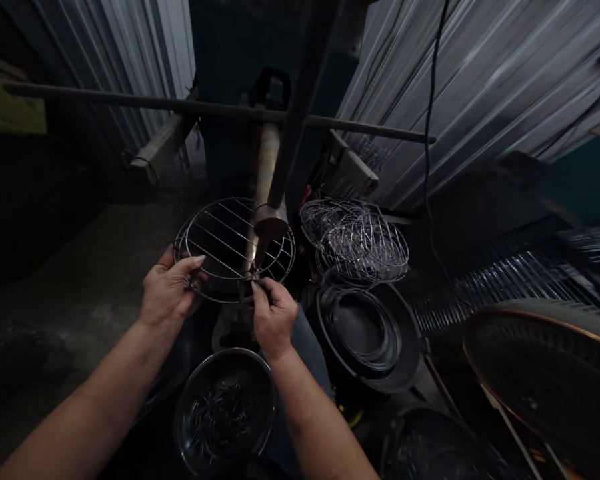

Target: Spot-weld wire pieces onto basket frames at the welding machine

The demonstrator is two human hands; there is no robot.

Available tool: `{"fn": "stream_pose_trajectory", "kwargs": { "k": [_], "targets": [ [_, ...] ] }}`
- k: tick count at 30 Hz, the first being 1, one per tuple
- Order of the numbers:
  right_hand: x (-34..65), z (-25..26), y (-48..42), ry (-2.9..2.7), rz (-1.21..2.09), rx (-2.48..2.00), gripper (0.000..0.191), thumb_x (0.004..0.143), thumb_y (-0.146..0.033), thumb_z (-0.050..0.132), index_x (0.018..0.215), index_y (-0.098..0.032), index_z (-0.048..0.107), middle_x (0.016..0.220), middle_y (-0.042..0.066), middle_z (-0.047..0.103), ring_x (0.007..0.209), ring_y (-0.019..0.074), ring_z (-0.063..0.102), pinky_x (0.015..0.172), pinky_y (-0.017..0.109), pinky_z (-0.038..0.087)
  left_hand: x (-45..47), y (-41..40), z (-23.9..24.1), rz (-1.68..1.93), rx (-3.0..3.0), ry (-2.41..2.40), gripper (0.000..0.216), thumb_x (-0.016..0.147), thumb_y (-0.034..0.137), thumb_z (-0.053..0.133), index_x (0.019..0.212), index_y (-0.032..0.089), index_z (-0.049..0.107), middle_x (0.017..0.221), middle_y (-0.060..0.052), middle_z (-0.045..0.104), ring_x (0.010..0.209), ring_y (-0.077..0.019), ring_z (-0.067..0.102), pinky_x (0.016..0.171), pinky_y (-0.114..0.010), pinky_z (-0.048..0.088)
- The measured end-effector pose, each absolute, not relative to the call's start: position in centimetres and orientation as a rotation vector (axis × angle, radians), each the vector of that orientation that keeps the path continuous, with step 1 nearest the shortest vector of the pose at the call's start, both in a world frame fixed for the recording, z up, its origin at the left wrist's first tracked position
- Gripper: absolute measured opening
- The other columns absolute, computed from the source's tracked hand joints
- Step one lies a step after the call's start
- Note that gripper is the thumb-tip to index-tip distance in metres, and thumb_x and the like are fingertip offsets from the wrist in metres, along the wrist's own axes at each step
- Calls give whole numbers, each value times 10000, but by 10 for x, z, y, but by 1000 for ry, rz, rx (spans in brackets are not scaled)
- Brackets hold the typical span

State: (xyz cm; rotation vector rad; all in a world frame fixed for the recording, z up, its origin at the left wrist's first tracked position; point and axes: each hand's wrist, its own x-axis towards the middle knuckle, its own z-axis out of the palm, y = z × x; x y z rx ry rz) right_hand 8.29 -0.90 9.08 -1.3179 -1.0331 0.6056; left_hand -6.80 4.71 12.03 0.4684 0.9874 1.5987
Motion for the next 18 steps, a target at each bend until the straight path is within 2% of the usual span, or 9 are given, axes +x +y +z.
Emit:
{"fn": "stream_pose_trajectory", "kwargs": {
  "k": [9, 18],
  "targets": [
    [87, 79, -4, -1050, 537, -1365, 294, 799, -443, 639, 857, -159, 690, 727, 52, 689, 624, 187, 648, 549, 283, 528, -66, 55, 118, 1581, 442, 1016, 428, 470, 159, 815, 829, 173, 582, 747, 36, 536, 565, -90, 516, 454, -197, 418],
    [84, 89, 0, -979, 651, -1324, 255, 748, -410, 673, 802, -161, 680, 661, 31, 661, 528, 166, 619, 514, 271, 506, -65, 61, 123, 1568, 398, 1027, 462, 434, 159, 817, 824, 176, 569, 710, 43, 540, 551, -87, 518, 456, -192, 395]
  ]
}}
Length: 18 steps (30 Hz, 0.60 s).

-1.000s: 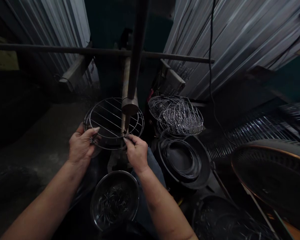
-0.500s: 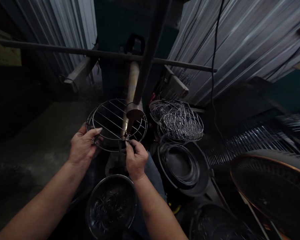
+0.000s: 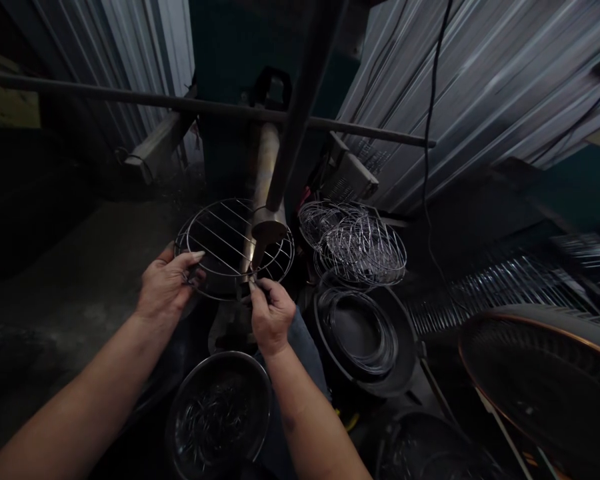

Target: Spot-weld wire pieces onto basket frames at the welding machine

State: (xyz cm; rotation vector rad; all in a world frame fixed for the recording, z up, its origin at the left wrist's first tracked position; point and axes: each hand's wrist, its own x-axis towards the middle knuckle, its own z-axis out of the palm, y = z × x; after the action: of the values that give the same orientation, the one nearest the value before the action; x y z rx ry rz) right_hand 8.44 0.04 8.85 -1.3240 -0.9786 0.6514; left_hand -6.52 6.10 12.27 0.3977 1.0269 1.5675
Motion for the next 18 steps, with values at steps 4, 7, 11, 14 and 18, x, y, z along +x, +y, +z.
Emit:
{"fn": "stream_pose_trajectory", "kwargs": {
  "k": [4, 7, 11, 14, 18],
  "targets": [
    [84, 91, 5, -966, 662, -1271, 196, 747, -347, 685, 781, -153, 678, 608, 10, 640, 498, 147, 599, 502, 246, 481, -64, 66, 121, 1563, 385, 1053, 451, 435, 154, 817, 802, 175, 556, 691, 43, 533, 548, -91, 513, 458, -201, 407],
    [84, 94, 8, -927, 703, -1251, 184, 732, -330, 701, 763, -151, 671, 580, 1, 629, 498, 149, 598, 488, 238, 469, -64, 70, 118, 1553, 395, 1061, 434, 441, 167, 821, 775, 175, 544, 677, 41, 528, 537, -94, 507, 451, -206, 409],
    [87, 102, 7, -889, 796, -1274, 213, 723, -352, 703, 771, -148, 668, 555, -3, 624, 478, 150, 589, 459, 232, 470, -64, 73, 115, 1555, 437, 1071, 419, 452, 187, 823, 765, 172, 545, 671, 37, 525, 534, -96, 504, 439, -203, 408],
    [92, 105, 3, -949, 886, -1316, 245, 718, -373, 713, 803, -145, 681, 587, 2, 635, 479, 148, 593, 424, 218, 454, -64, 74, 114, 1562, 441, 1062, 422, 447, 181, 822, 752, 172, 530, 670, 40, 514, 539, -94, 501, 433, -196, 403],
    [95, 102, -1, -948, 913, -1347, 260, 698, -371, 725, 829, -148, 695, 606, -1, 635, 486, 143, 600, 403, 201, 434, -64, 74, 116, 1566, 411, 1069, 459, 420, 161, 821, 766, 180, 519, 687, 41, 519, 560, -97, 511, 450, -200, 421]
  ]
}}
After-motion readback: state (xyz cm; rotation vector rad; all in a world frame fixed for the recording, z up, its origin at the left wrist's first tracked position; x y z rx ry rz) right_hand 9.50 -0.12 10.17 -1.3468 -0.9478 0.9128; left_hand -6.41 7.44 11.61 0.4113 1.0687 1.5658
